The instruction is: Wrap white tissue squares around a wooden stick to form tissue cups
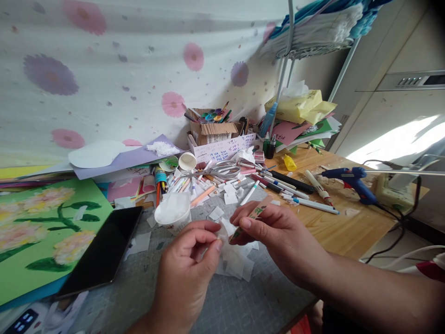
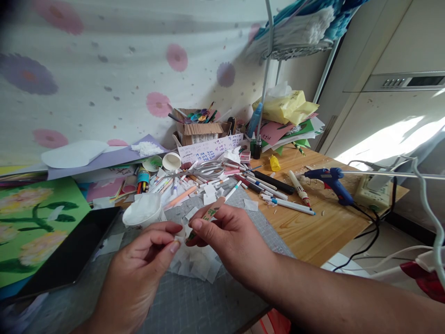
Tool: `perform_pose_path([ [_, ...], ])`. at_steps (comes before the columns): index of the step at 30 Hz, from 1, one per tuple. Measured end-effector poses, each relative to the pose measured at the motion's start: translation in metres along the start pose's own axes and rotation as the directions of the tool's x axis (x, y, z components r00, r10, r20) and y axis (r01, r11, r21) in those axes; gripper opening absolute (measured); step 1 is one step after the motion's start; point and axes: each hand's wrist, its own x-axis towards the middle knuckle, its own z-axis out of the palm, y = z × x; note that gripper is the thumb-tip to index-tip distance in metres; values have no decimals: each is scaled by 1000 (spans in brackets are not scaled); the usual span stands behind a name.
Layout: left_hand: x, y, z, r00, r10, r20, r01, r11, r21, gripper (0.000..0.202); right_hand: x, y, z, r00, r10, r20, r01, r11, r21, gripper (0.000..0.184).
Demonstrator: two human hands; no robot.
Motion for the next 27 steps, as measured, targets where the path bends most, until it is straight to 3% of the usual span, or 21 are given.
perform_pose_path([
  [6, -1, -2, -1, 1000, 3, 9, -3, 1000, -10, 11, 0, 0, 1, 1000, -7, 2, 7, 1000, -27, 20],
  [10, -1, -4, 1, 994, -92, 57, 99, 985, -141, 12, 2, 0, 1, 1000, -7, 3, 7, 999, -36, 21],
  [15, -1, -6, 3, 951, -277, 138, 308, 882, -357, 11, 2, 1, -3, 1000, 0, 11, 1, 996, -91, 22],
  [23, 4, -1, 6, 920, -364, 142, 382, 761, -524, 9, 4, -3, -14, 998, 51, 23, -45, 979, -199, 26],
  [27, 5, 0, 7, 919, -374, 127, 379, 747, -545, 8, 5, -7, -21, 996, 92, 8, -87, 961, -263, 26],
])
